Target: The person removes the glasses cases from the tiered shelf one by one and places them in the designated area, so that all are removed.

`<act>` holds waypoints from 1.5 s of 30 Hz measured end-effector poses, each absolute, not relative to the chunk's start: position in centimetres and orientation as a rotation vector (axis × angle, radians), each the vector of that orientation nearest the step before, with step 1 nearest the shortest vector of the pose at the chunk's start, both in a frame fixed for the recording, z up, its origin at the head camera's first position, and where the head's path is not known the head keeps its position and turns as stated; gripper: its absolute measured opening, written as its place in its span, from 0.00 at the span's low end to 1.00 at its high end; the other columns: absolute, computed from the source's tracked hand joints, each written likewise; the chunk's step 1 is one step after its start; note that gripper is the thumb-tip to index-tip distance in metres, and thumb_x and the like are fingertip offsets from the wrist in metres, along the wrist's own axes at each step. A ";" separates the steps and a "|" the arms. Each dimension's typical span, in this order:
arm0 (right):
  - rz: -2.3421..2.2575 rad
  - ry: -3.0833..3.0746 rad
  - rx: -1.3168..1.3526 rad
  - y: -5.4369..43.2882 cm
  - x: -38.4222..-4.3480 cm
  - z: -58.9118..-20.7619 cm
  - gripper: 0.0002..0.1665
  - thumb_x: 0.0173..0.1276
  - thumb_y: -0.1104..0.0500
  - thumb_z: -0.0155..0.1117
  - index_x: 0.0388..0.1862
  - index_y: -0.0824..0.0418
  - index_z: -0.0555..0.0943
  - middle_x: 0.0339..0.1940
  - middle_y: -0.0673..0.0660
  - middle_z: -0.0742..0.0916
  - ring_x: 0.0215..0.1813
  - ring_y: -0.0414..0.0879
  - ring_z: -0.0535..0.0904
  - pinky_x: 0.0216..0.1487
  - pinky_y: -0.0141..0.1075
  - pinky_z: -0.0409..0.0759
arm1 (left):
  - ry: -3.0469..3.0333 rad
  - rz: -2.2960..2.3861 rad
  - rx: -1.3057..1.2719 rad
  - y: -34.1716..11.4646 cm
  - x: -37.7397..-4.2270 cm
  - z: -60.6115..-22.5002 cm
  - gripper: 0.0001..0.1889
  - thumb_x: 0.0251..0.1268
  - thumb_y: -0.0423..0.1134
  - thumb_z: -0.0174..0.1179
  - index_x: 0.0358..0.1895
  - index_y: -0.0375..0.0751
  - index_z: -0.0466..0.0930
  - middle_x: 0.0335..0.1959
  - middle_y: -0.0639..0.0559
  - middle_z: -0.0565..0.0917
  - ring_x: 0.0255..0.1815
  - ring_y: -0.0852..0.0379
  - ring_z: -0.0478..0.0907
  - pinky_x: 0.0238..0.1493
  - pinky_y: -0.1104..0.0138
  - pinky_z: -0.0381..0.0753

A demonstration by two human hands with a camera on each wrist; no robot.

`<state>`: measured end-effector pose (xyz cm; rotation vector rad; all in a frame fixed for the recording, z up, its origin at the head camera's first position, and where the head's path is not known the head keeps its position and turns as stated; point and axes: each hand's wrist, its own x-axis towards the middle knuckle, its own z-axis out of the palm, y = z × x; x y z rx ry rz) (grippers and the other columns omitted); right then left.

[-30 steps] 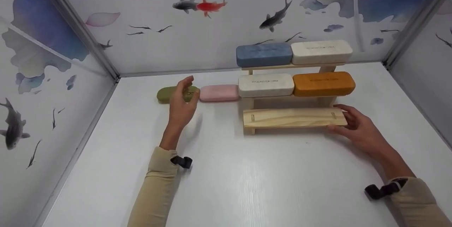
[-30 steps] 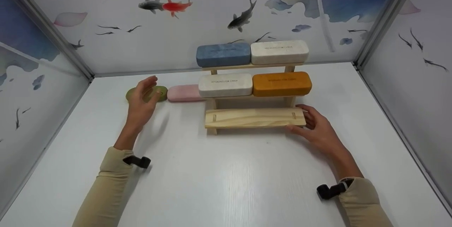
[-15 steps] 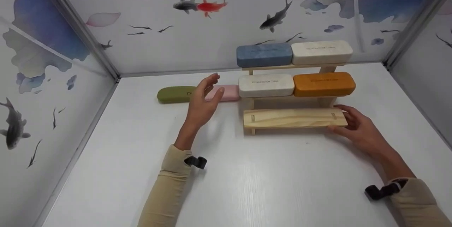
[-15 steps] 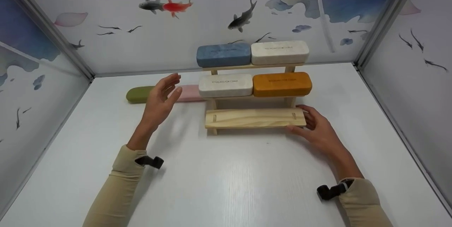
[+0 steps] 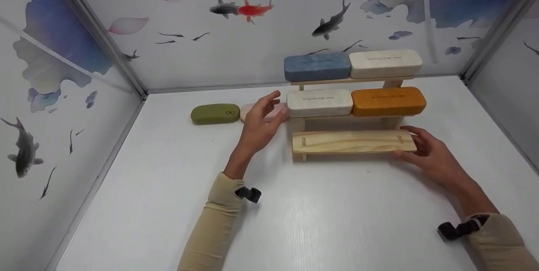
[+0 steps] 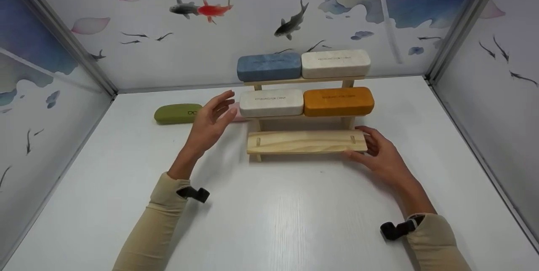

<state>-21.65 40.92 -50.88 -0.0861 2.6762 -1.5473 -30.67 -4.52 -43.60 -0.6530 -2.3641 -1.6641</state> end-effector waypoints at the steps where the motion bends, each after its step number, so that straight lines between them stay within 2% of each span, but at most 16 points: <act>1: -1.541 2.679 -0.092 41.0 -21.6 -50.9 0.47 0.74 0.44 0.76 0.86 0.43 0.64 0.76 0.56 0.81 0.61 0.31 0.83 0.56 0.20 0.83 | -2.376 -1.661 -0.663 -4.3 -30.7 -43.7 0.33 0.80 0.44 0.66 0.81 0.38 0.69 0.80 0.44 0.75 0.79 0.49 0.76 0.82 0.59 0.74; 6: -1.524 2.686 -0.109 41.1 -21.4 -51.2 0.49 0.75 0.45 0.75 0.87 0.46 0.62 0.78 0.62 0.79 0.61 0.28 0.83 0.55 0.19 0.83 | -2.413 -1.696 -0.719 -3.4 -30.9 -44.5 0.40 0.78 0.45 0.69 0.85 0.36 0.61 0.83 0.38 0.68 0.83 0.44 0.70 0.84 0.53 0.71; 10: -1.508 2.695 -0.125 41.2 -21.3 -51.4 0.50 0.76 0.44 0.74 0.88 0.48 0.60 0.79 0.64 0.78 0.60 0.27 0.82 0.55 0.18 0.82 | -2.422 -1.753 -0.754 -2.5 -31.1 -44.9 0.44 0.77 0.46 0.69 0.86 0.36 0.57 0.86 0.36 0.64 0.86 0.43 0.64 0.86 0.53 0.68; 20: -1.517 2.678 -0.097 41.1 -21.6 -51.1 0.49 0.75 0.43 0.75 0.87 0.45 0.62 0.80 0.62 0.78 0.61 0.28 0.82 0.56 0.18 0.82 | -2.403 -1.843 -0.682 -1.0 -31.7 -45.5 0.48 0.77 0.48 0.70 0.89 0.40 0.51 0.88 0.42 0.60 0.89 0.46 0.59 0.88 0.53 0.65; 24: -1.511 2.683 -0.071 41.1 -21.6 -50.9 0.48 0.74 0.42 0.76 0.86 0.42 0.64 0.79 0.58 0.79 0.61 0.30 0.83 0.56 0.19 0.82 | -2.359 -1.867 -0.656 -0.7 -31.8 -45.9 0.47 0.76 0.48 0.71 0.88 0.40 0.54 0.87 0.43 0.64 0.88 0.48 0.62 0.87 0.54 0.66; 31: -1.505 2.688 -0.108 41.2 -21.6 -51.0 0.49 0.75 0.43 0.75 0.87 0.46 0.62 0.79 0.60 0.79 0.61 0.29 0.82 0.56 0.18 0.82 | -2.242 -1.939 -0.690 -0.7 -32.1 -46.3 0.43 0.73 0.45 0.73 0.84 0.38 0.61 0.80 0.46 0.74 0.83 0.52 0.69 0.85 0.54 0.69; 37: -1.593 2.676 -0.235 41.2 -21.6 -51.0 0.47 0.76 0.52 0.75 0.87 0.53 0.63 0.74 0.56 0.82 0.60 0.32 0.85 0.55 0.21 0.85 | -2.216 -1.910 -0.743 -1.1 -32.2 -46.3 0.39 0.75 0.44 0.72 0.83 0.41 0.64 0.78 0.48 0.76 0.82 0.55 0.71 0.85 0.55 0.70; 41: -1.595 2.675 -0.227 41.3 -21.6 -51.1 0.46 0.76 0.52 0.75 0.87 0.52 0.63 0.74 0.54 0.83 0.60 0.31 0.85 0.55 0.21 0.84 | -2.217 -1.881 -0.757 -1.4 -32.1 -46.4 0.38 0.75 0.45 0.72 0.82 0.43 0.66 0.77 0.48 0.77 0.82 0.55 0.71 0.84 0.56 0.70; 45: -1.567 2.687 -0.198 41.3 -21.7 -51.1 0.47 0.76 0.49 0.74 0.87 0.50 0.63 0.76 0.58 0.81 0.61 0.31 0.84 0.56 0.20 0.84 | -2.208 -1.864 -0.766 -1.7 -32.1 -46.4 0.37 0.74 0.45 0.72 0.81 0.44 0.67 0.77 0.48 0.78 0.81 0.55 0.72 0.84 0.56 0.70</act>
